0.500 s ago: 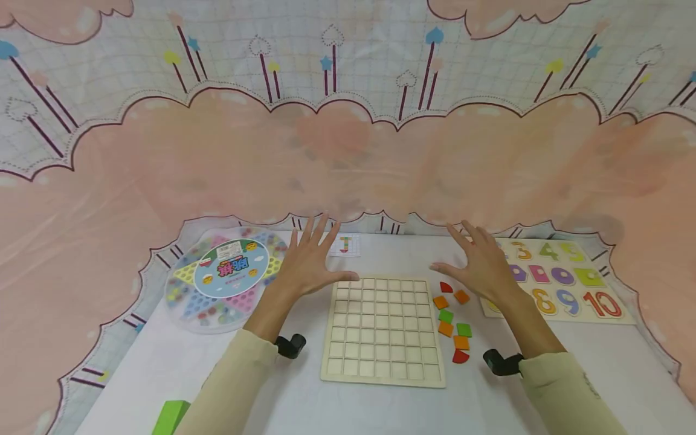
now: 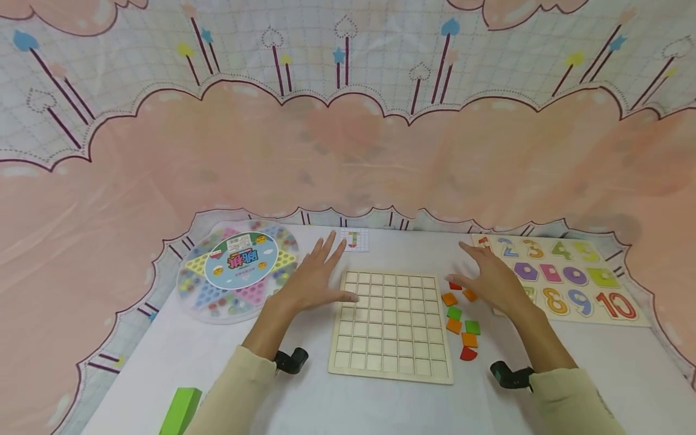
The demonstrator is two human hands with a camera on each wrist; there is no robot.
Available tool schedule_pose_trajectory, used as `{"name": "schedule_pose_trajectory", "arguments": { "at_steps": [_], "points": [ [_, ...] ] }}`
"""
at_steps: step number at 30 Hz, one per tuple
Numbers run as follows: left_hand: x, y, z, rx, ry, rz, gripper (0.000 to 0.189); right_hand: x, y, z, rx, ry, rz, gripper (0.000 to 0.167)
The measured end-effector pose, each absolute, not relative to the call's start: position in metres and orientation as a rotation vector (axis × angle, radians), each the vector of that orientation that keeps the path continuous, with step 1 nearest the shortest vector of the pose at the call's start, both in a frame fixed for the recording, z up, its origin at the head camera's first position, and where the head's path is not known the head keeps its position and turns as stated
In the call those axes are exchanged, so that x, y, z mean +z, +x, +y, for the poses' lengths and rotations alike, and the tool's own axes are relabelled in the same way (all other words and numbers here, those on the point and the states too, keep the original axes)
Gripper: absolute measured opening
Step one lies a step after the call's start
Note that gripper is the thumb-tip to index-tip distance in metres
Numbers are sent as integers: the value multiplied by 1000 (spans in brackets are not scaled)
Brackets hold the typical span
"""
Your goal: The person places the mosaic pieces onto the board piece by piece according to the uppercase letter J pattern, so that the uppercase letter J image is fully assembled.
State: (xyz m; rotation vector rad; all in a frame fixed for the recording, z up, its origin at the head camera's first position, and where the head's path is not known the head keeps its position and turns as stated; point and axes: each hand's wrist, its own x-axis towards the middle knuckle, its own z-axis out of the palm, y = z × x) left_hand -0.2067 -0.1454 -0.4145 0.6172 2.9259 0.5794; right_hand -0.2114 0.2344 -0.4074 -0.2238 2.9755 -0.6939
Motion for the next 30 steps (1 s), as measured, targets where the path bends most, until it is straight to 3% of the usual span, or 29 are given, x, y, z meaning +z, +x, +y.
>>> {"name": "schedule_pose_trajectory", "arguments": {
  "at_steps": [10,30],
  "points": [
    [-431,-184,-149,799,543,2634,113,-420,-200,245,-779,-111,2854,61],
    [-438,-169,-155,734,558,2537,84,-446,-199,245,-845,-119,2888,41]
  ]
}}
